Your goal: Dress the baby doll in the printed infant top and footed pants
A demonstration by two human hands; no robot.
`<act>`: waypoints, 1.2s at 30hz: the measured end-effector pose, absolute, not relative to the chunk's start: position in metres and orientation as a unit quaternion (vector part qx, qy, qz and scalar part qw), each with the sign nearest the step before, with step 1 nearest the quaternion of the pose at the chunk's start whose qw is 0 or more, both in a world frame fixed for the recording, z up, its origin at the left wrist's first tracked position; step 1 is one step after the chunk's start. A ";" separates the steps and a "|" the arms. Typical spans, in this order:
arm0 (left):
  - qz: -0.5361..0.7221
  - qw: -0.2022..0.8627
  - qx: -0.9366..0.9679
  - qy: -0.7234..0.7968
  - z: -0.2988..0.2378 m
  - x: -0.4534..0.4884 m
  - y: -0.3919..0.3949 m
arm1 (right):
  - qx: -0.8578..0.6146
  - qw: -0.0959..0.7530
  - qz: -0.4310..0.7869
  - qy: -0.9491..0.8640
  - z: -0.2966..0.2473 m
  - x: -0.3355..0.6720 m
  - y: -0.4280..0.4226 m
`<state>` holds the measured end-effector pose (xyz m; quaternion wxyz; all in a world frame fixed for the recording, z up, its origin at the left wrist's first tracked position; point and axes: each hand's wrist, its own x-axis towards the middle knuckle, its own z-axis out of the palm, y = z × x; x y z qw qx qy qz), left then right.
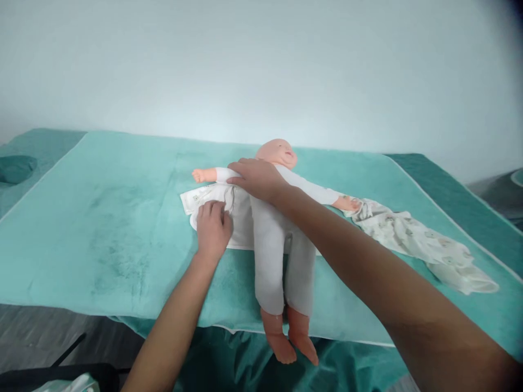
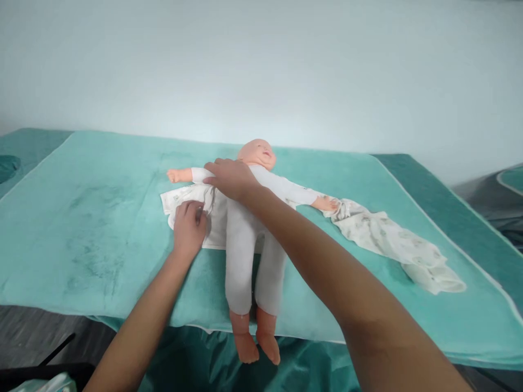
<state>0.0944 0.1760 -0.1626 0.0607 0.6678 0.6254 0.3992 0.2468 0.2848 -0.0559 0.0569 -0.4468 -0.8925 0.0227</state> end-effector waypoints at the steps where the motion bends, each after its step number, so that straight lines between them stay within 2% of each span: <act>1: 0.391 0.051 0.666 0.634 -0.160 0.093 0.182 | -0.447 0.054 0.021 -0.893 -0.056 0.249 0.285; 4: 0.340 0.027 0.651 0.678 -0.150 0.089 0.210 | -0.449 0.041 0.006 -0.893 -0.059 0.253 0.286; 7: 0.300 0.052 0.638 0.708 -0.147 0.083 0.240 | -0.451 0.040 -0.004 -0.892 -0.062 0.254 0.284; 10: 0.334 0.064 0.613 0.713 -0.151 0.077 0.251 | -0.451 0.053 0.004 -0.891 -0.064 0.256 0.282; 13: 0.421 0.041 0.586 0.691 -0.155 0.073 0.245 | -0.449 0.082 0.021 -0.890 -0.065 0.260 0.281; 15: 0.497 0.086 0.545 0.670 -0.155 0.070 0.239 | -0.443 0.098 0.025 -0.891 -0.067 0.262 0.281; 18: 0.600 0.217 0.455 0.621 -0.151 0.068 0.234 | -0.438 0.100 0.032 -0.893 -0.068 0.264 0.281; 24: 0.701 0.425 0.294 0.492 -0.140 0.065 0.232 | -0.459 0.086 0.058 -0.882 -0.067 0.263 0.283; 29: 0.727 0.458 0.247 0.449 -0.137 0.062 0.228 | -0.469 0.053 0.023 -0.882 -0.069 0.258 0.284; 36: 0.703 0.493 0.286 0.426 -0.133 0.069 0.221 | -0.488 0.030 -0.029 -0.872 -0.077 0.256 0.286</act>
